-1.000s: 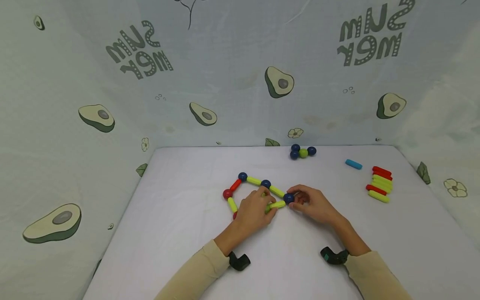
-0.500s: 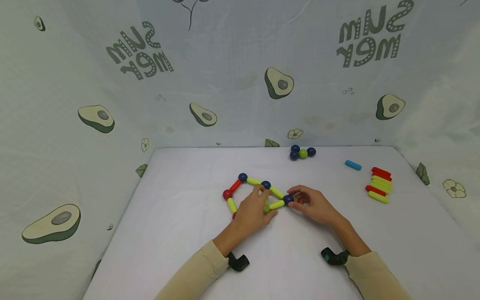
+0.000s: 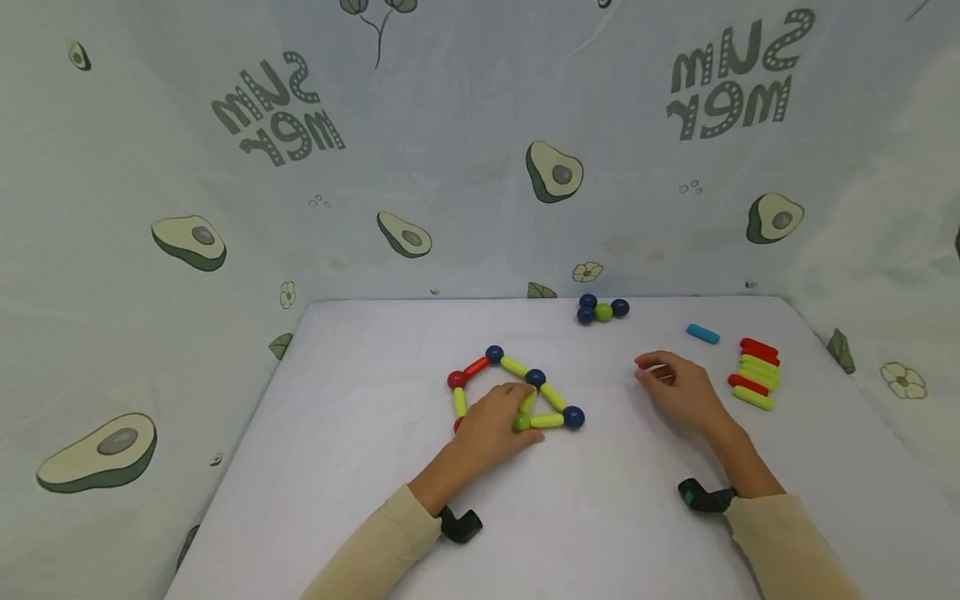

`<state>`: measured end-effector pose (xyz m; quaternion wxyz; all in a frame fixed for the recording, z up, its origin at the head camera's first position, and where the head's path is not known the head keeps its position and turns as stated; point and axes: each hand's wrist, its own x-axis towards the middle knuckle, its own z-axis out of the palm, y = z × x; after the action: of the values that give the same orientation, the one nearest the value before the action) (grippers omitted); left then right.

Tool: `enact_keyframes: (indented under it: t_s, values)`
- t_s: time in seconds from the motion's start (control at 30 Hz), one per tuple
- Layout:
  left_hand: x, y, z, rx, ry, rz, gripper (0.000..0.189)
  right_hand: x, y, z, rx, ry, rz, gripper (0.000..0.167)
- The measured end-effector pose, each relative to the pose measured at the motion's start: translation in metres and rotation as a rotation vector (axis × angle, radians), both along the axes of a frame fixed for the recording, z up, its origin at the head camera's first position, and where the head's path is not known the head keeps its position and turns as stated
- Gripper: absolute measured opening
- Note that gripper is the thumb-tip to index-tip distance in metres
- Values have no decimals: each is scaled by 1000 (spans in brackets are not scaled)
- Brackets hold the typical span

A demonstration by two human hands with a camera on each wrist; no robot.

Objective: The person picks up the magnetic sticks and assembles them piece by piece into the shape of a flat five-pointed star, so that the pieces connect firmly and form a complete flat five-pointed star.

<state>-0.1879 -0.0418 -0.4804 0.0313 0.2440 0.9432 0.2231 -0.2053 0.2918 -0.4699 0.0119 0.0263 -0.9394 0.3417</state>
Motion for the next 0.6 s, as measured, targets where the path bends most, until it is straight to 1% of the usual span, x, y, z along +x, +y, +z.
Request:
enact_keyframes:
  t_s: [0.07, 0.17, 0.23, 0.4, 0.53, 0.6]
  values:
    - [0, -7, 1, 17, -11, -39, 71, 5, 15, 2, 31, 44, -26, 37]
    - [-2, -20, 4, 39, -38, -98, 69, 16, 39, 4, 84, 106, -56, 35]
    - [-4, -28, 4, 41, -59, -126, 66, 24, 56, 5, 114, 124, -81, 34]
    - [-10, -47, 8, 0, -104, -170, 61, 41, 90, 5, 185, 96, -149, 35]
    - [-12, -57, 12, 0, -126, -201, 60, 46, 103, 3, 218, 52, -183, 40]
    - [-13, -60, 14, 10, -129, -202, 62, 47, 105, 2, 228, 31, -197, 41]
